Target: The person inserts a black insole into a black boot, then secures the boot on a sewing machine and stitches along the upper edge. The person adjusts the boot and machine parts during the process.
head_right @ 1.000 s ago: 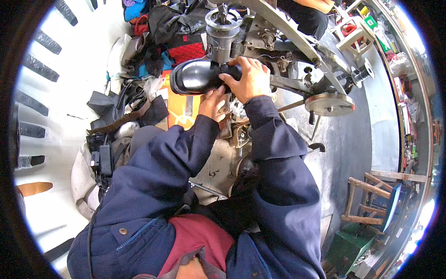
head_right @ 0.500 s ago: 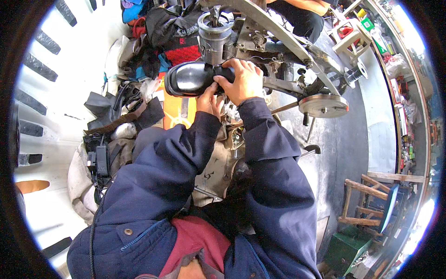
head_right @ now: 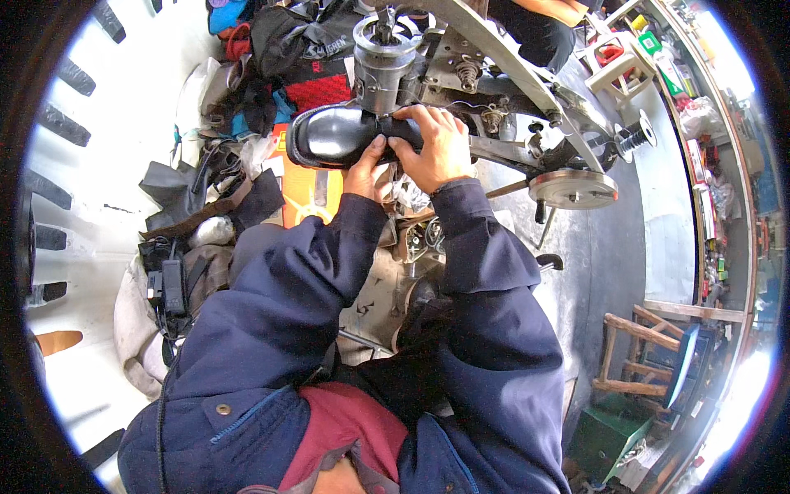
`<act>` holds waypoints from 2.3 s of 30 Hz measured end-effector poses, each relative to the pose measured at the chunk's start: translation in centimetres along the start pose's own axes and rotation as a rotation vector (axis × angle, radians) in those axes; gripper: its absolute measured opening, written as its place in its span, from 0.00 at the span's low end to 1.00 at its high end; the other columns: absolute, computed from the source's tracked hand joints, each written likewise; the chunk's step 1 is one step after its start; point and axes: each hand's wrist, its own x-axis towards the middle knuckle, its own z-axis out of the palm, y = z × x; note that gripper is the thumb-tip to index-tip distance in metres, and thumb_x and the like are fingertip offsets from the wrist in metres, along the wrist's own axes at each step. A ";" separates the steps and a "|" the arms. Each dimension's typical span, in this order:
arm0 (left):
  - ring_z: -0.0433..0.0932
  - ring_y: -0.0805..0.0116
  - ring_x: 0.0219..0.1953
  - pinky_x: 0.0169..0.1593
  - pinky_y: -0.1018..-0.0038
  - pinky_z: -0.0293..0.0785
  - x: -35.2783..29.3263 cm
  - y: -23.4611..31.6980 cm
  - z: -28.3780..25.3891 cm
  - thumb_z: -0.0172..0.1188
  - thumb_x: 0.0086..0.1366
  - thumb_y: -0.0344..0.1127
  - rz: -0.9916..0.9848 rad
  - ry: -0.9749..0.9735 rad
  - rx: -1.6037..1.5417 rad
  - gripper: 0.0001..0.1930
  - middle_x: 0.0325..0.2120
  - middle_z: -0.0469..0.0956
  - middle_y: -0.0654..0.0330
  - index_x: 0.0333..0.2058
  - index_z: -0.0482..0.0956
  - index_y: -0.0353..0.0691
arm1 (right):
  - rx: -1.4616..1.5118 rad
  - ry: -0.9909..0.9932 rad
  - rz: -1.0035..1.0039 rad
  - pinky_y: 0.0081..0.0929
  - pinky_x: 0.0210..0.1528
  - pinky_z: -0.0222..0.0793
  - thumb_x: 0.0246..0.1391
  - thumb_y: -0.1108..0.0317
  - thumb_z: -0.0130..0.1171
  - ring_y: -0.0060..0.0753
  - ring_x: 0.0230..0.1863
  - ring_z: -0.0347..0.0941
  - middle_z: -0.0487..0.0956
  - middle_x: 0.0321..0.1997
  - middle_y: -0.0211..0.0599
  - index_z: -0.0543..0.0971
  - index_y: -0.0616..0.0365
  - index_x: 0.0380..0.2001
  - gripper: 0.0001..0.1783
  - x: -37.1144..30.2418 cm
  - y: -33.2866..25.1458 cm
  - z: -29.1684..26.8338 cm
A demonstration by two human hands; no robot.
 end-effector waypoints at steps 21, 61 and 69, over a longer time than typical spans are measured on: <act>0.75 0.78 0.40 0.42 0.66 0.68 -3.5 4.8 1.9 0.72 0.53 0.60 -0.241 0.169 0.379 0.20 0.39 0.79 0.75 0.40 0.81 0.60 | 0.232 0.269 0.389 0.25 0.39 0.73 0.55 0.63 0.68 0.27 0.31 0.77 0.83 0.29 0.38 0.82 0.64 0.35 0.14 -2.6 8.7 -4.9; 0.74 0.63 0.53 0.45 0.59 0.71 -4.1 6.6 2.8 0.74 0.53 0.59 -0.308 0.102 0.363 0.29 0.45 0.78 0.66 0.50 0.78 0.55 | 0.960 -0.118 0.944 0.11 0.19 0.70 0.58 0.54 0.67 0.15 0.20 0.76 0.82 0.29 0.34 0.80 0.61 0.37 0.18 -4.0 1.8 -5.8; 0.71 0.62 0.57 0.54 0.56 0.64 -4.1 6.3 2.5 0.71 0.56 0.59 -0.319 0.083 0.348 0.28 0.47 0.78 0.67 0.52 0.78 0.56 | 1.000 -0.021 0.903 0.20 0.25 0.77 0.56 0.56 0.68 0.24 0.25 0.80 0.85 0.32 0.41 0.79 0.62 0.38 0.19 -3.9 1.8 -5.2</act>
